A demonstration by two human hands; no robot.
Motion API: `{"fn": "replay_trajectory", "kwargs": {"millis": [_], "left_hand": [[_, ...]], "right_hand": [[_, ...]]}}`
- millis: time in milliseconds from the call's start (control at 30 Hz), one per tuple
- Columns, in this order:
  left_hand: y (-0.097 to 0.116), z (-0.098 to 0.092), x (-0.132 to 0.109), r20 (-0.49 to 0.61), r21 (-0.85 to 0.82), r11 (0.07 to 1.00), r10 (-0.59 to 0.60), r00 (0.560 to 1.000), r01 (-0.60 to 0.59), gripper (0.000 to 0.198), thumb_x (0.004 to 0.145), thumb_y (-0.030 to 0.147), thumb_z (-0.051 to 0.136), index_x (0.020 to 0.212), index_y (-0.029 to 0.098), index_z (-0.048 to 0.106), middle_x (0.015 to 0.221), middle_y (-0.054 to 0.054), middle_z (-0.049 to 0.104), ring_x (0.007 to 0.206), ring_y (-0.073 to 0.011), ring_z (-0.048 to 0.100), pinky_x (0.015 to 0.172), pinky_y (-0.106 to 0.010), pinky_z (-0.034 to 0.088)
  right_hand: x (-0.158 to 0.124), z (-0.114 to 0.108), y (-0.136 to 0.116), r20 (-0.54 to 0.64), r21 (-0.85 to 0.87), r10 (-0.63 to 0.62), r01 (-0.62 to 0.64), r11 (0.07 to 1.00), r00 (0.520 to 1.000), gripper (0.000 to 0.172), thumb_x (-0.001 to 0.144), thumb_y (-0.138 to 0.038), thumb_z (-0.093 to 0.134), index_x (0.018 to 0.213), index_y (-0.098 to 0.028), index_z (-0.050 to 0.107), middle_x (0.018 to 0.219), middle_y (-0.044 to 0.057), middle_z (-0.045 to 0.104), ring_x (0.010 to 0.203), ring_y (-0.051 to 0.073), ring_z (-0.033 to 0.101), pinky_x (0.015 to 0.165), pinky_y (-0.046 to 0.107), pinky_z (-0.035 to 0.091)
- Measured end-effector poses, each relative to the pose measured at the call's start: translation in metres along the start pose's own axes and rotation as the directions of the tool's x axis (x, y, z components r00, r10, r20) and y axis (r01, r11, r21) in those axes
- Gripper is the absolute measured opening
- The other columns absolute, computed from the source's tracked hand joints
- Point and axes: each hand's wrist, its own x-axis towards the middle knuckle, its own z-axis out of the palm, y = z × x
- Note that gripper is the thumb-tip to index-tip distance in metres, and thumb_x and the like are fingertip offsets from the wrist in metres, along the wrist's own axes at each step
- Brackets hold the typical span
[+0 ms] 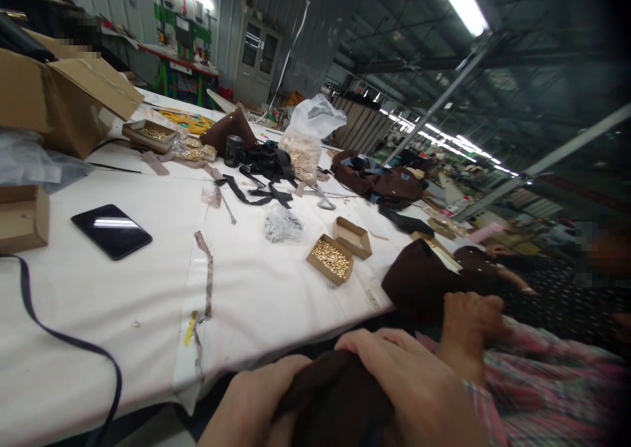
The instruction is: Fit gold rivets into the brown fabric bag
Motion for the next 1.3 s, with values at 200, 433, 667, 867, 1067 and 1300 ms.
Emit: {"fn": "replay_trajectory", "kwargs": {"millis": [200,433,667,867,1067,1300], "left_hand": [[-0.073,0.008,0.03,-0.068,0.499,0.828,-0.255,0.965,0.254,0.029,0.109,0.032,0.062,0.132,0.02,0.074,0.116,-0.01,0.085,0.098,-0.0302,0.084,0.074,-0.03,0.066],[-0.099,-0.003,0.044,-0.018,0.752,0.621,-0.32,0.947,0.224,0.056,0.104,0.006,0.044,0.157,0.02,0.06,0.141,-0.017,0.078,0.118,-0.0329,0.081,0.095,-0.043,0.064],[-0.052,-0.062,0.123,0.307,0.659,0.688,-0.615,0.727,0.304,0.038,0.106,0.06,0.065,0.107,0.025,0.082,0.106,-0.012,0.084,0.098,-0.0346,0.079,0.081,-0.039,0.049],[-0.067,-0.023,0.265,0.415,0.699,0.715,-0.419,0.808,0.012,0.038,0.111,0.039,0.055,0.096,0.018,0.082,0.092,-0.013,0.081,0.083,-0.0257,0.071,0.074,-0.035,0.042],[-0.138,0.074,0.348,0.407,0.761,0.637,-0.321,0.855,-0.123,0.013,0.099,0.017,0.069,0.102,0.017,0.082,0.1,-0.01,0.08,0.094,-0.026,0.072,0.087,-0.037,0.052],[-0.198,0.117,0.351,0.589,0.716,0.603,-0.253,0.767,-0.351,0.023,0.083,0.008,0.067,0.086,0.021,0.086,0.101,-0.015,0.081,0.1,-0.0384,0.077,0.087,-0.045,0.051]], "right_hand": [[0.023,0.115,0.053,-0.123,0.078,0.08,-0.071,0.994,0.989,0.025,0.098,-0.006,0.057,0.113,-0.023,0.068,0.098,0.005,0.076,0.092,0.026,0.071,0.082,0.04,0.046],[0.016,0.218,0.083,-0.487,0.18,0.039,0.056,0.982,0.872,0.017,0.115,-0.014,0.055,0.121,-0.022,0.068,0.116,0.008,0.081,0.107,0.027,0.072,0.094,0.044,0.053],[0.018,0.214,0.088,-0.456,0.167,0.035,0.047,0.985,0.889,0.018,0.121,-0.024,0.049,0.116,-0.021,0.067,0.11,0.007,0.079,0.103,0.025,0.07,0.088,0.042,0.049],[0.016,0.22,0.086,-0.394,0.213,0.086,0.0,0.977,0.915,0.032,0.123,-0.028,0.036,0.111,-0.021,0.065,0.102,0.007,0.075,0.094,0.026,0.065,0.08,0.042,0.043],[0.025,0.203,0.111,-0.482,0.072,-0.027,0.07,0.995,0.876,0.023,0.115,-0.024,0.051,0.1,-0.025,0.068,0.084,0.004,0.072,0.074,0.023,0.064,0.065,0.039,0.046],[-0.005,0.04,0.319,-0.265,-0.143,-0.186,0.152,0.978,0.946,0.038,0.107,-0.059,0.07,0.12,-0.024,0.075,0.108,0.005,0.077,0.091,0.022,0.069,0.085,0.043,0.061]]}}
